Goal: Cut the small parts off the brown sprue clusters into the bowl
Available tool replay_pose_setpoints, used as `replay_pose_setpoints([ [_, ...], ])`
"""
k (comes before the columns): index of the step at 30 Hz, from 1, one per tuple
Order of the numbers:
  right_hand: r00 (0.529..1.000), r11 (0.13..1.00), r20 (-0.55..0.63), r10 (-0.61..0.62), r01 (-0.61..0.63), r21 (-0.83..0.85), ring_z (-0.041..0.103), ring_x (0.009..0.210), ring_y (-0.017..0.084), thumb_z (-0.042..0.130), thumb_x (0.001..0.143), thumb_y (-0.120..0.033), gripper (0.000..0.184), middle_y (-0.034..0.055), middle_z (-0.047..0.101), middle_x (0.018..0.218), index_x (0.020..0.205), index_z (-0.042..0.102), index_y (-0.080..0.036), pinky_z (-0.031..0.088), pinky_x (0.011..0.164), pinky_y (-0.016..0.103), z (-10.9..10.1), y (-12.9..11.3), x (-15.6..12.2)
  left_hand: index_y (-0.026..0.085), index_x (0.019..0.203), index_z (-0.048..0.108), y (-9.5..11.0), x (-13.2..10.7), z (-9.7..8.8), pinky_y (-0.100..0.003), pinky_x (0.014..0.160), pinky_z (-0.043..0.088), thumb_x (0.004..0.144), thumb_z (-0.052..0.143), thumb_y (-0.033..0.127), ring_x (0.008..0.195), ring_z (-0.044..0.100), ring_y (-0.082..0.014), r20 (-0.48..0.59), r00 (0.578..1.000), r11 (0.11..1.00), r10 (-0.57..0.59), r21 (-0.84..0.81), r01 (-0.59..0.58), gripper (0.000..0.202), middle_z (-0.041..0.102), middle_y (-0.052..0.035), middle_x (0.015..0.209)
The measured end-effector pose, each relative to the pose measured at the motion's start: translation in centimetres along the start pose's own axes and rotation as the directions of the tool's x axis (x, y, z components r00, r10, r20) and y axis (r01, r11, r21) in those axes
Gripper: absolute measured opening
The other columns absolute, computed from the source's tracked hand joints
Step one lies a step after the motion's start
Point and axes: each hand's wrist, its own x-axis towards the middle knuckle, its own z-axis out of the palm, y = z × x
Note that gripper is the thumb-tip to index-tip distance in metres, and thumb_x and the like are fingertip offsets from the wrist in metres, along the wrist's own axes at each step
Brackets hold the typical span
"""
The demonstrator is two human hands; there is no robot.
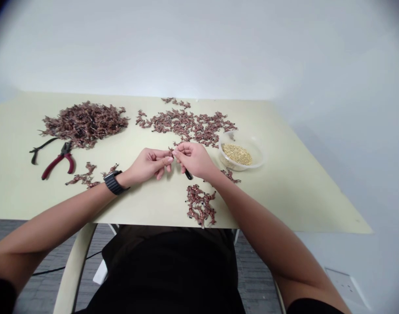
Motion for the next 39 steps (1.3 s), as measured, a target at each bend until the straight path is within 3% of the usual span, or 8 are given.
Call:
replay_pose_setpoints([
  [6,0.980,0.957,-0.089,-0.179,0.152,-0.247,0.063,0.060,0.015,0.066,0.097,-0.039,0.018,0.0028,0.071,0.083,0.095,0.069,-0.022,0.050,0.059,0.031,-0.4,0.0,-0.2,0.011,0.085,0.074,-0.1,0.2,-0.4,-0.016,0.042,0.032,0.096,0.074,0.046,0.044,0.049,-0.0018,0.060,0.992,0.974,-0.111,-0.190,0.120,0.037,0.072,-0.0036,0.077],
  [12,0.934,0.866,0.003,-0.357,0.332,-0.374,0.061,0.075,0.018,0.059,0.099,-0.029,0.013,0.0033,0.069,0.084,0.092,0.068,-0.022,0.046,0.064,0.031,-0.8,-0.1,-0.2,0.011,0.081,0.073,-0.1,0.2,-0.5,-0.017,0.042,0.026,0.096,0.075,0.044,0.043,0.043,-0.0016,0.103,0.979,0.941,-0.175,-0.274,0.197,0.036,0.066,-0.0002,0.066],
  [17,0.916,0.814,0.034,-0.401,0.373,-0.444,0.060,0.072,0.017,0.058,0.100,-0.026,0.012,0.0025,0.069,0.082,0.091,0.066,-0.021,0.046,0.068,0.031,-0.9,0.0,-0.1,0.011,0.081,0.074,-0.1,0.1,-0.4,-0.017,0.042,0.026,0.095,0.075,0.044,0.044,0.044,-0.0011,0.124,0.979,0.944,-0.164,-0.267,0.192,0.036,0.066,-0.0001,0.069],
  [20,0.937,0.857,-0.029,-0.348,0.306,-0.416,0.063,0.069,0.017,0.061,0.098,-0.029,0.013,0.0026,0.070,0.080,0.090,0.066,-0.021,0.048,0.067,0.032,-0.5,0.0,-0.2,0.011,0.081,0.074,-0.2,0.0,-0.2,-0.017,0.042,0.029,0.096,0.074,0.046,0.042,0.045,-0.0016,0.105,0.985,0.958,-0.140,-0.236,0.161,0.038,0.065,0.0000,0.065],
  [24,0.976,0.952,-0.130,-0.172,0.131,-0.276,0.065,0.059,0.016,0.063,0.098,-0.036,0.016,0.0035,0.073,0.082,0.093,0.067,-0.021,0.051,0.058,0.032,0.2,0.2,-0.2,0.010,0.086,0.075,-0.5,0.2,0.0,-0.017,0.042,0.033,0.095,0.075,0.046,0.043,0.049,-0.0020,0.038,0.992,0.967,-0.118,-0.225,0.124,0.037,0.071,-0.0028,0.072],
  [29,0.988,0.989,-0.110,-0.111,0.098,-0.111,0.067,0.059,0.016,0.067,0.096,-0.038,0.017,0.0042,0.073,0.087,0.096,0.067,-0.021,0.055,0.054,0.031,0.5,0.3,-0.1,0.012,0.103,0.078,-0.6,0.3,0.1,-0.017,0.042,0.036,0.093,0.076,0.049,0.045,0.054,-0.0035,-0.020,0.995,0.979,-0.100,-0.180,0.094,0.039,0.075,-0.0058,0.083],
  [36,0.997,0.970,0.026,0.074,-0.078,0.230,0.062,0.057,0.013,0.077,0.090,-0.049,0.032,0.0029,0.069,0.076,0.089,0.068,-0.018,0.056,0.054,0.028,0.4,-0.3,0.0,0.013,0.113,0.078,-0.3,-0.2,0.3,-0.017,0.045,0.043,0.098,0.068,0.050,0.047,0.058,-0.0063,-0.094,0.993,0.979,0.070,0.199,-0.050,0.041,0.075,-0.0052,0.081],
  [39,0.999,0.978,0.007,0.045,-0.046,0.205,0.063,0.058,0.013,0.077,0.090,-0.051,0.034,0.0022,0.068,0.077,0.092,0.068,-0.019,0.056,0.055,0.028,0.3,-0.1,0.0,0.013,0.112,0.078,-0.1,-0.2,0.2,-0.018,0.046,0.043,0.098,0.069,0.050,0.046,0.057,-0.0061,-0.083,0.995,0.987,0.054,0.155,-0.040,0.041,0.076,-0.0062,0.082],
])
